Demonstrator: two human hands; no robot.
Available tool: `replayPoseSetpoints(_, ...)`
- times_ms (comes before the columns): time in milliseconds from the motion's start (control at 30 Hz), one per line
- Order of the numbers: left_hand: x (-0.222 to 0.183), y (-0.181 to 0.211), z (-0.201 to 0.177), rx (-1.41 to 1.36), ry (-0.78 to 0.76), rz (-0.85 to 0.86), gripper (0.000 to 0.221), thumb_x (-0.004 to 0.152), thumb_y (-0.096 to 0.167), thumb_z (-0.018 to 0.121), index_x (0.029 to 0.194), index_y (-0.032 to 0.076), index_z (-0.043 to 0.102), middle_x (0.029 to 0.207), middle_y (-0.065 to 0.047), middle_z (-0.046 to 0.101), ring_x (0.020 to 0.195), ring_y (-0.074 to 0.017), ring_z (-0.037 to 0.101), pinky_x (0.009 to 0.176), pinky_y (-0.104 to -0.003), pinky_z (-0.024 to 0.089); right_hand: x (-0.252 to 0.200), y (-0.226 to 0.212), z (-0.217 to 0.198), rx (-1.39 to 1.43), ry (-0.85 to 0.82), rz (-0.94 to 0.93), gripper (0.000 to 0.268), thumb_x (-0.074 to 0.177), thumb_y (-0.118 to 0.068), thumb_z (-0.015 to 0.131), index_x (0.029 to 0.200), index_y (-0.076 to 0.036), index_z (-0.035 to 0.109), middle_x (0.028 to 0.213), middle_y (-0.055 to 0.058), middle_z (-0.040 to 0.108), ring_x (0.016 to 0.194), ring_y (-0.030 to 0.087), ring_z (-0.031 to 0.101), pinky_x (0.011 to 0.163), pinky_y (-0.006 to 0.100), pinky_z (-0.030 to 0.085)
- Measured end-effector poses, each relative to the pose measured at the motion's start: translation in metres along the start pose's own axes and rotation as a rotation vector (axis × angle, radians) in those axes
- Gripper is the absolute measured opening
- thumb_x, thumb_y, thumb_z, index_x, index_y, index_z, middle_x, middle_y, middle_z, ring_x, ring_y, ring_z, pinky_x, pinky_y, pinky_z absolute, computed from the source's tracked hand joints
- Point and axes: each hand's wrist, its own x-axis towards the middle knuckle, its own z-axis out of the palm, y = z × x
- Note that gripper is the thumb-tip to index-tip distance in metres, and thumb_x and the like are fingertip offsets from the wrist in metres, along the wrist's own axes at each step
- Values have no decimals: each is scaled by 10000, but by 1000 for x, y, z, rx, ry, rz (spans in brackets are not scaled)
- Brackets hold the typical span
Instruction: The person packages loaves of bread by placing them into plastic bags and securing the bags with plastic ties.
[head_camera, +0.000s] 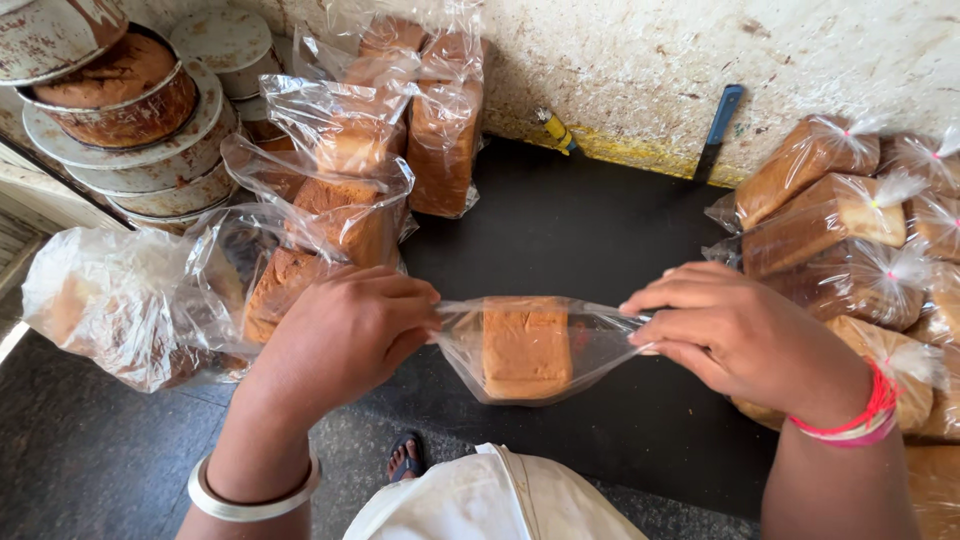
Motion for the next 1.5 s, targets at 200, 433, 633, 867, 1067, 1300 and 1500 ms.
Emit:
replayPoseSetpoints(200,1,-3,-4,-124,172,73,110,816,152,787,858,63,738,958,-34,770,863,-245,718,750,-378,574,-26,1,1,100,286,170,122,794,-122,790,884,-56,740,979,57,759,898,200,737,791,340,573)
replayPoseSetpoints(433,-23,-50,61,-701,520,-188,159,937,136,763,1051,48,695,1017,-24,737,846,-87,666,739,-261,523,-76,33,74,712,852,407,77,1099,-104,668,1088,-28,671,990,51,726,923,94,709,896,251,571)
replayPoseSetpoints(633,-30,-75,215,-1040,515,-603,192,1065,146,539,1057,12,677,936,-48,697,849,-106,628,787,-279,516,-71,62,217,118,152,928,183,837,-89,711,1015,-52,736,897,207,746,881,368,726,769,426,582)
replayPoseSetpoints(867,-56,-69,277,-764,474,-682,258,978,171,593,1140,-1,696,969,-111,781,883,-160,687,769,-307,553,-82,58,266,13,241,766,302,763,-172,715,1042,-61,737,965,202,729,897,427,670,758,516,544)
replayPoseSetpoints(1067,-50,-65,273,-620,442,-690,303,960,266,631,1080,-1,708,916,-147,766,806,-159,729,723,-334,558,-58,54,249,15,50,887,277,842,-294,702,1067,-139,749,1013,127,748,933,366,697,784,477,555)
replayPoseSetpoints(1300,-57,-78,269,-1041,559,-602,243,1078,187,527,1045,-13,659,954,-97,714,860,-136,642,774,-304,529,-54,61,239,51,326,536,220,873,-187,701,1066,-89,742,1060,119,733,965,329,693,810,413,549)
replayPoseSetpoints(1500,-70,-36,183,-904,714,-409,366,1127,138,541,787,20,605,761,-63,663,679,-108,604,634,-272,491,-71,32,186,1333,829,820,110,1033,-164,615,1083,-76,657,966,13,607,867,134,543,748,307,440)
